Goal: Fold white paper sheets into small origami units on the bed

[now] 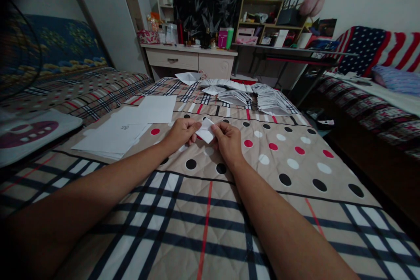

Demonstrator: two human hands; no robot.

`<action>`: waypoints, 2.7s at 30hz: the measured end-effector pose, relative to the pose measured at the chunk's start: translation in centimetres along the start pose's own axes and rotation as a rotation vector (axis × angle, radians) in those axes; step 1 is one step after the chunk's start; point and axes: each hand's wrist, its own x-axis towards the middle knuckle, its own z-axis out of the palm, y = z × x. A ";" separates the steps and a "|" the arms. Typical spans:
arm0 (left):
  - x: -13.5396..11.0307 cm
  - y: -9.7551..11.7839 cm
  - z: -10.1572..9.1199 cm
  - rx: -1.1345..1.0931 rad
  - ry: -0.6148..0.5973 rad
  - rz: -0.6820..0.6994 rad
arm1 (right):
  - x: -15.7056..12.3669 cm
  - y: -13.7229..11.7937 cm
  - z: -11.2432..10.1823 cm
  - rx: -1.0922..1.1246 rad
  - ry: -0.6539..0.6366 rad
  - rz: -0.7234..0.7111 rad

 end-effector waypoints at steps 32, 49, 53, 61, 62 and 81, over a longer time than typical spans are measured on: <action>0.5 -0.7 -0.4 0.306 0.127 0.211 | -0.5 0.0 1.1 0.085 -0.259 0.139; 0.4 -1.1 0.1 0.521 0.230 0.774 | -0.3 0.2 0.3 -0.572 0.113 -0.414; 0.0 -0.6 0.2 0.589 0.237 0.841 | -0.6 -0.4 0.2 -0.622 0.139 -0.503; -0.2 -0.1 0.4 0.597 0.295 0.842 | -0.5 -0.4 0.4 -0.524 0.110 -0.489; -0.2 -0.1 0.4 0.589 0.304 0.833 | -0.5 -0.4 0.4 -0.511 0.109 -0.483; -0.1 -0.5 -0.7 0.650 0.221 0.717 | 1.0 1.4 -0.9 -0.228 0.238 -0.129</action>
